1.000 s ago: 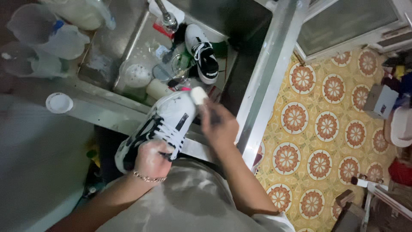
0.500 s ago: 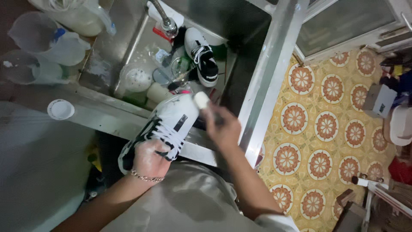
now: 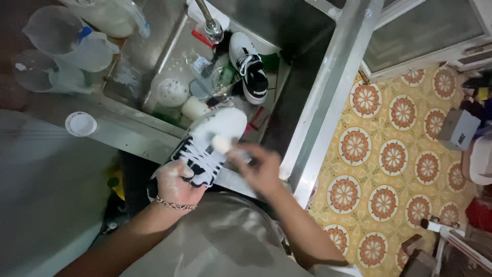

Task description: The person cleans several sneakers at a sink by scrubbing the soles and sides with a brush and soapy water, then wipes them with a cloth.

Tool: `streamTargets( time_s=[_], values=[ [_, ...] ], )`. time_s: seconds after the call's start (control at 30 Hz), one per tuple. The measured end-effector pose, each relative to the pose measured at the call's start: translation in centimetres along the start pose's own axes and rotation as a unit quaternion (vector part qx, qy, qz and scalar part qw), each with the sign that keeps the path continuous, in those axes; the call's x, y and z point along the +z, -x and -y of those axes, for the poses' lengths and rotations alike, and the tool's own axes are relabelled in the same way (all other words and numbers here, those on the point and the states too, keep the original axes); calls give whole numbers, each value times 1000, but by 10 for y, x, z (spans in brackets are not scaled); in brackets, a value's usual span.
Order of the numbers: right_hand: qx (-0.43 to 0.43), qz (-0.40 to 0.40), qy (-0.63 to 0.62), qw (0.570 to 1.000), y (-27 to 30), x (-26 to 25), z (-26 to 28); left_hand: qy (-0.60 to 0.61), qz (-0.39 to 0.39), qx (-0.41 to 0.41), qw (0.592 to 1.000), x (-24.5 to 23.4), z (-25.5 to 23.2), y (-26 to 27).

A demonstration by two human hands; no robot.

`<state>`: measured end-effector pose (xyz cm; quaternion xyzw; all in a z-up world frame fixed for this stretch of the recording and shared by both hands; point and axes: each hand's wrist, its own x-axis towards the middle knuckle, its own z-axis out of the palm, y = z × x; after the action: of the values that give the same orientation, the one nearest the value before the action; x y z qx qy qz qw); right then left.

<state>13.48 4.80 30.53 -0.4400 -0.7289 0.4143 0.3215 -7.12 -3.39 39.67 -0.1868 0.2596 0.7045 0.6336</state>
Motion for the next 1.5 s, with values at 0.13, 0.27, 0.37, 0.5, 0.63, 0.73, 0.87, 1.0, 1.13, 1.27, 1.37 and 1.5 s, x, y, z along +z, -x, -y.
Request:
streamTargets(
  time_s=[0.13, 0.27, 0.37, 0.5, 0.63, 0.73, 0.87, 1.0, 1.13, 1.27, 1.37, 1.5],
  values=[
    [-21, -6, 13, 1000, -19, -11, 5, 7, -6, -14, 1000, -78, 8, -21],
    [-6, 60, -40, 997, -8, 4, 32, -4, -14, -4, 1000, -115, 5, -47],
    [-3, 50, -7, 999, -25, -16, 19, 49, -29, -6, 998, -3, -4, 1],
    [-28, 113, -62, 991, -10, 5, 63, 32, -55, -7, 998, -8, 0, -7],
    [-61, 98, -28, 993, -42, -10, 23, 64, -59, -34, 996, -65, 8, -36],
    [-62, 127, -76, 987, -31, 6, 78, 62, -65, -27, 996, -32, -2, -19],
    [-104, 144, -98, 979, -28, 12, 67, 78, -73, -32, 994, -8, -4, -4],
    [-131, 122, -33, 983, -44, 0, 61, 85, -89, -51, 991, -10, 0, -1],
    [-129, 160, -139, 969, -8, 26, 76, 66, -6, -88, 994, -142, 16, -49],
    [-105, 89, 13, 990, -44, -1, 52, 110, -57, -68, 990, -38, 1, -15],
    [-112, 118, 13, 987, -22, 9, 90, 67, -84, -61, 992, -79, 4, -37],
    [-67, 122, -33, 990, -27, -3, 43, 81, -100, -39, 991, -35, 1, -24]
  ],
)
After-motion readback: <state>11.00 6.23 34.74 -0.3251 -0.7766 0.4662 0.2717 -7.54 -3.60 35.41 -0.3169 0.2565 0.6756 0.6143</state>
